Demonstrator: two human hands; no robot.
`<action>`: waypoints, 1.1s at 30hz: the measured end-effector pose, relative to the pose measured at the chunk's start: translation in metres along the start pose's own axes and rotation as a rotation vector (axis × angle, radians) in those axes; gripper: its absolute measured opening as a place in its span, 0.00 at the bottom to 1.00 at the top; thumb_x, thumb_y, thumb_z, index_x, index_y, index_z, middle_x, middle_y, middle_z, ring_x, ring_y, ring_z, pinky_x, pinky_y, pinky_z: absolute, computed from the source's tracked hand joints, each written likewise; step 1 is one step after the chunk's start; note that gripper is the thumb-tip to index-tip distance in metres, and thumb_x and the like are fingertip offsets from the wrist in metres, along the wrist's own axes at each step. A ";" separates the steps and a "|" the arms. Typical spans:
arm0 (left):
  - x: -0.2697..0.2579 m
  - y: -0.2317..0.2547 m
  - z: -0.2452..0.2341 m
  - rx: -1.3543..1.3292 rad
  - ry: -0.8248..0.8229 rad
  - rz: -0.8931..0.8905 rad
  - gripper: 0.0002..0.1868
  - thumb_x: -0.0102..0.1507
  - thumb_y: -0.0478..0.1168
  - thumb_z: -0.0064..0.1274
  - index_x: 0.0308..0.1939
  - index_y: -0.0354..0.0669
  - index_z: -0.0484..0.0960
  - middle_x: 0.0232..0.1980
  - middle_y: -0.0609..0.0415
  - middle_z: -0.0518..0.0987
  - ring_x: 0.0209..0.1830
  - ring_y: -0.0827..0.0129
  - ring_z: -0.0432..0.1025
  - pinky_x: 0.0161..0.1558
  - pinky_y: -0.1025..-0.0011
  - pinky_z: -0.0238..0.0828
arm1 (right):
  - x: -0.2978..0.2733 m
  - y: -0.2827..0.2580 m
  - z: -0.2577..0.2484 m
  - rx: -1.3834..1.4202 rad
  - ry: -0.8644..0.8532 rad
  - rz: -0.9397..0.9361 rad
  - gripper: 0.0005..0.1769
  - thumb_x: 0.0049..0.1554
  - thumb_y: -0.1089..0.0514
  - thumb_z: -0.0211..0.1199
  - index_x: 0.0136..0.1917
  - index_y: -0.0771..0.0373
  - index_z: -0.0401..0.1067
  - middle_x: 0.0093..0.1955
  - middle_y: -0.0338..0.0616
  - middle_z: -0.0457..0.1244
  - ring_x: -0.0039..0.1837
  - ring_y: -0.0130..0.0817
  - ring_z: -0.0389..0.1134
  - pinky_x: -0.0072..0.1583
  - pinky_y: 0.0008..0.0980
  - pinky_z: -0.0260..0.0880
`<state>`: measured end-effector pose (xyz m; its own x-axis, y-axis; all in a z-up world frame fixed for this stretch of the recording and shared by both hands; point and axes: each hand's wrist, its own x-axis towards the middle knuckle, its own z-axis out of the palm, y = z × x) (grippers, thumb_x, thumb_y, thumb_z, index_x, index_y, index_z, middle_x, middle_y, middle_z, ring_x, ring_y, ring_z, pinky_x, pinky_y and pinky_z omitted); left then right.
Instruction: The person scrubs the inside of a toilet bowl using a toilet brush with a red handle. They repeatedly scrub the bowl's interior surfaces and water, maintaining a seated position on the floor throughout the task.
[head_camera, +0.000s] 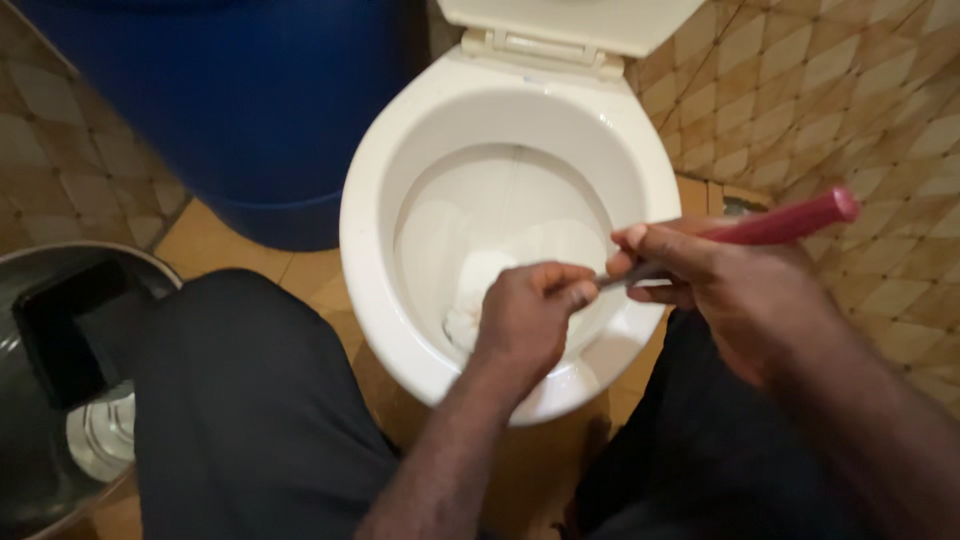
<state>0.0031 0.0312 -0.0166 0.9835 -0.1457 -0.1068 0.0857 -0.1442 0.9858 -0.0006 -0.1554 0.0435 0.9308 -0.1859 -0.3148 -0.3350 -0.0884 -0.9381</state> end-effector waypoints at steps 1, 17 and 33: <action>-0.001 0.004 0.004 -0.062 -0.027 0.006 0.12 0.60 0.44 0.61 0.43 0.42 0.90 0.36 0.51 0.87 0.34 0.68 0.79 0.40 0.67 0.76 | -0.005 -0.008 0.003 -0.036 0.007 0.026 0.16 0.58 0.59 0.62 0.54 0.74 0.77 0.47 0.53 0.72 0.54 0.43 0.74 0.56 0.41 0.75; -0.020 0.042 0.013 -0.168 -0.031 -0.097 0.14 0.61 0.47 0.61 0.42 0.42 0.90 0.32 0.57 0.85 0.30 0.74 0.75 0.36 0.73 0.74 | 0.002 -0.060 -0.032 -0.448 -0.029 -0.265 0.19 0.67 0.56 0.50 0.55 0.76 0.73 0.45 0.55 0.70 0.48 0.44 0.76 0.52 0.40 0.79; -0.021 0.025 0.008 -0.580 -0.063 0.033 0.19 0.61 0.46 0.62 0.49 0.36 0.87 0.37 0.55 0.83 0.38 0.75 0.74 0.44 0.74 0.73 | 0.000 -0.105 0.004 -0.914 -0.164 -0.573 0.14 0.69 0.59 0.54 0.57 0.71 0.76 0.46 0.59 0.70 0.47 0.42 0.80 0.53 0.31 0.77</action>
<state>-0.0165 0.0225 0.0093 0.9773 -0.2014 -0.0650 0.1459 0.4187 0.8963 0.0351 -0.1419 0.1415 0.9688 0.2414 0.0554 0.2352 -0.8270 -0.5107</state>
